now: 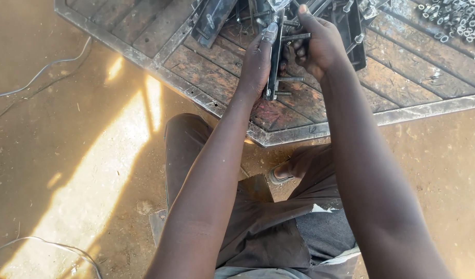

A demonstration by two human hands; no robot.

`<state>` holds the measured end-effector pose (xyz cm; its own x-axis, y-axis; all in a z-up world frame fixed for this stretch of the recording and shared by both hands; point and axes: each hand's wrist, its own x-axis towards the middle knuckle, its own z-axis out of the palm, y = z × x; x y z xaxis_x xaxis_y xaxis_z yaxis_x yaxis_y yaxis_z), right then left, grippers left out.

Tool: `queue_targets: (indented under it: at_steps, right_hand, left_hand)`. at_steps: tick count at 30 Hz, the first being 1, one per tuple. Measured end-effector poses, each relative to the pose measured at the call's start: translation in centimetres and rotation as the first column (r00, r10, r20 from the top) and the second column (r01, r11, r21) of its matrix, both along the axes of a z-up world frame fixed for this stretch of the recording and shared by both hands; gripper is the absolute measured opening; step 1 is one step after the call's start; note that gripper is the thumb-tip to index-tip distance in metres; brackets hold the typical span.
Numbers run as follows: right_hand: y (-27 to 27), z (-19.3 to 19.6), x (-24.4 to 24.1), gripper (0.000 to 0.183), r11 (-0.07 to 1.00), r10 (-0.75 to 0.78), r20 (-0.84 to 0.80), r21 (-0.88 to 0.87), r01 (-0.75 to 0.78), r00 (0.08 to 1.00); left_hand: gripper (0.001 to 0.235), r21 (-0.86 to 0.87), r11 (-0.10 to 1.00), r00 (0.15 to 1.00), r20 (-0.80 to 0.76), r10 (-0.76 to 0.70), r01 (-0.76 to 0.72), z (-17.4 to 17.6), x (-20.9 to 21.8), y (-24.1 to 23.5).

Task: Assembling small metal brackets and components using fasteners on a workbench.

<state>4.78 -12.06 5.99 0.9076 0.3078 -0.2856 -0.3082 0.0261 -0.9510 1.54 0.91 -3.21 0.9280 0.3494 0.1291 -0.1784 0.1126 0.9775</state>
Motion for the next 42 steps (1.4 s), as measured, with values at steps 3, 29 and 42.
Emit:
queue_targets:
  at_steps: [3, 29, 42]
  right_hand:
    - [-0.1, -1.7, 0.7, 0.008, 0.949, 0.019, -0.067, 0.315, 0.003, 0.998]
    - [0.1, -0.6, 0.5, 0.034, 0.982, 0.080, -0.140, 0.179, -0.054, 0.987]
    - [0.0, -0.7, 1.2, 0.019, 0.985, 0.068, -0.095, 0.163, -0.052, 0.993]
  left_hand:
    - [0.066, 0.003, 1.000, 1.000, -0.005, 0.000, 0.000, 0.2, 0.1, -0.1]
    - [0.071, -0.005, 1.000, 0.999, -0.030, -0.019, 0.019, 1.5, -0.7, -0.1]
    - [0.065, -0.039, 0.999, 0.999, -0.045, -0.019, 0.017, 2.0, -1.0, -0.3]
